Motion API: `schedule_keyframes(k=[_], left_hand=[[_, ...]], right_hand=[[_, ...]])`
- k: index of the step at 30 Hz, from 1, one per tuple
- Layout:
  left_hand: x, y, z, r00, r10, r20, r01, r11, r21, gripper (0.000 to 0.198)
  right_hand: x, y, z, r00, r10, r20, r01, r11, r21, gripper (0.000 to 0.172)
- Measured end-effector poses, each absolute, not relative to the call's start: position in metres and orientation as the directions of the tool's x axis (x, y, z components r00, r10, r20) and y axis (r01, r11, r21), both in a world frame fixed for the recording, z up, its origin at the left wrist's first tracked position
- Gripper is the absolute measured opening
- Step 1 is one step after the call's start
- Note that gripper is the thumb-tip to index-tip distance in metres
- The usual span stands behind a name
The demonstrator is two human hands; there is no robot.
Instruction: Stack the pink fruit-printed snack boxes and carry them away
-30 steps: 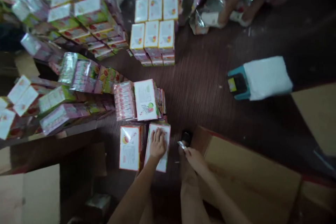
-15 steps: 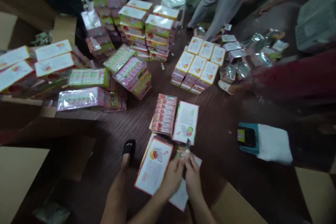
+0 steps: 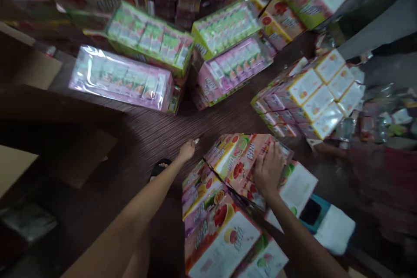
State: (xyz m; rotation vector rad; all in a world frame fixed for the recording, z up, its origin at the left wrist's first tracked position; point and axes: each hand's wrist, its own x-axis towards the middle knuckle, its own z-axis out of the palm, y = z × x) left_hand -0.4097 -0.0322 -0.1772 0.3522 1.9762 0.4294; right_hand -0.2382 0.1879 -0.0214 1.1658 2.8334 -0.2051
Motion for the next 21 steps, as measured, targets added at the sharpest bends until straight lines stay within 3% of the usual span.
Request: schedule_keyframes(k=[5, 12, 17, 21], left_hand=[[-0.376, 0.003, -0.279, -0.302, 0.485, -0.821, 0.165, 0.875, 0.456, 0.033], [-0.350, 0.083, -0.353, -0.165, 0.656, -0.736, 0.287, 0.746, 0.601, 0.034], [-0.335, 0.095, -0.377, -0.062, 0.710, -0.701, 0.299, 0.683, 0.666, 0.030], [-0.322, 0.019, -0.354, -0.030, 0.688, -0.725, 0.242, 0.709, 0.662, 0.013]], right_hand=[[-0.229, 0.182, -0.034, -0.714, 0.693, -0.101, 0.700, 0.709, -0.081, 0.063], [-0.223, 0.185, -0.036, -0.698, 0.708, -0.107, 0.715, 0.681, -0.158, 0.060], [-0.223, 0.185, -0.036, -0.686, 0.715, -0.134, 0.727, 0.663, -0.179, 0.063], [-0.223, 0.184, -0.036, -0.660, 0.739, -0.137, 0.751, 0.644, -0.146, 0.063]])
